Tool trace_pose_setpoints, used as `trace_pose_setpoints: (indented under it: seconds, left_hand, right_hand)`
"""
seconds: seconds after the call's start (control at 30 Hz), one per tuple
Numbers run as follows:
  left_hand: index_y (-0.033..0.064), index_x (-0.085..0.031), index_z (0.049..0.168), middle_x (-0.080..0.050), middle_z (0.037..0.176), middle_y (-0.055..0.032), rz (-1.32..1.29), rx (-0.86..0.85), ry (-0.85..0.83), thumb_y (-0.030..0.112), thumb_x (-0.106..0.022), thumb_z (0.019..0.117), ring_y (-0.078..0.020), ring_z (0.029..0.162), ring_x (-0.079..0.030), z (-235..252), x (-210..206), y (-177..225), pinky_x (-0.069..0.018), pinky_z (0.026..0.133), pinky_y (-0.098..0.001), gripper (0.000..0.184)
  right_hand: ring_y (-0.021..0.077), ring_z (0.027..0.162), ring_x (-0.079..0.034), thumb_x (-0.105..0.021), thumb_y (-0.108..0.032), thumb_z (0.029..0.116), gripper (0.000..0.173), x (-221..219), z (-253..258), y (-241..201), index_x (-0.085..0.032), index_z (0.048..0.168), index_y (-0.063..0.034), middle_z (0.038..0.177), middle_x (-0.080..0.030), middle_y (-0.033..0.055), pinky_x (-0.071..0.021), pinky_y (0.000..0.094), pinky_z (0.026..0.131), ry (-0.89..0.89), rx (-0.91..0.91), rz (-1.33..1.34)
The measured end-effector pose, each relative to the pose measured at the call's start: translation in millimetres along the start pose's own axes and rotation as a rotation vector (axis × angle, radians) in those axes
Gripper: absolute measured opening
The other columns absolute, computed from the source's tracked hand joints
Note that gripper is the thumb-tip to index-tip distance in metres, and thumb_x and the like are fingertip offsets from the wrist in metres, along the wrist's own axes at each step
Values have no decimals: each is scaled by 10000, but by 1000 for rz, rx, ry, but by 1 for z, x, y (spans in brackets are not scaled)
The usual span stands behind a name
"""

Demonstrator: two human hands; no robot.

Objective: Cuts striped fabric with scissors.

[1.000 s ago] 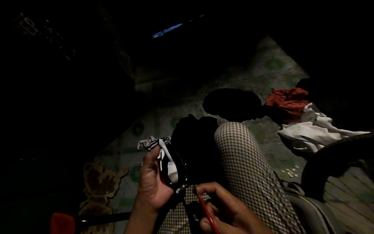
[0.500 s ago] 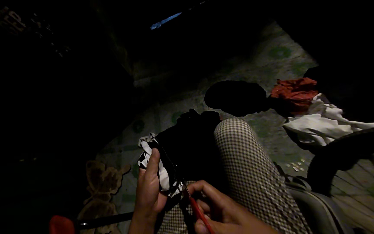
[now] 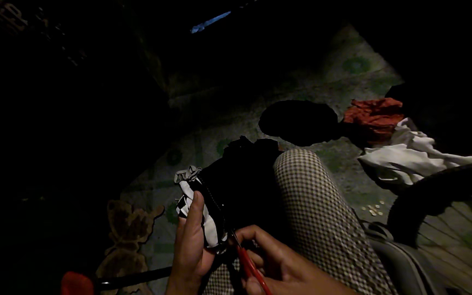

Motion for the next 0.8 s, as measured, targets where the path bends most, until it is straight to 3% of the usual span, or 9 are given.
trace_pose_setpoints:
  seconds: [0.33,0.47,0.8]
  left_hand:
    - [24,-544,1257,-706,1022,-156,-2,-41,-13,276,-422,1102,-220,913,-732,-4,-2,2,-632,807,-409,321]
    - [17,-546,1234,-706,973,-152,5,-42,-1,274,-434,1098,-211,838,-735,-4,-1,3,-642,731,-388,312]
    - [17,-539,1249,-715,969,-131,114,-100,3,250,-457,1090,-185,824,-736,-8,-2,10,-646,730,-367,294]
  right_hand:
    - [121,691,-594,-678,-232,994,483,-1,1,0,-439,1401,-131,915,-613,59,-537,277,603,3,14,-10]
    - [101,671,-575,-676,-199,993,464,0,1,-1,-456,1396,-130,882,-596,38,-522,256,587,22,16,-35]
    - [100,695,-598,-681,-258,992,481,1,8,-4,-448,1396,-141,966,-632,50,-533,257,590,-1,10,12]
Point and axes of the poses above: each hand's wrist, its own z-axis towards the middle knuckle, its own x-axis out of the back of the hand, y = z × x, the point moved 7 cm from there along z, towards the middle knuckle
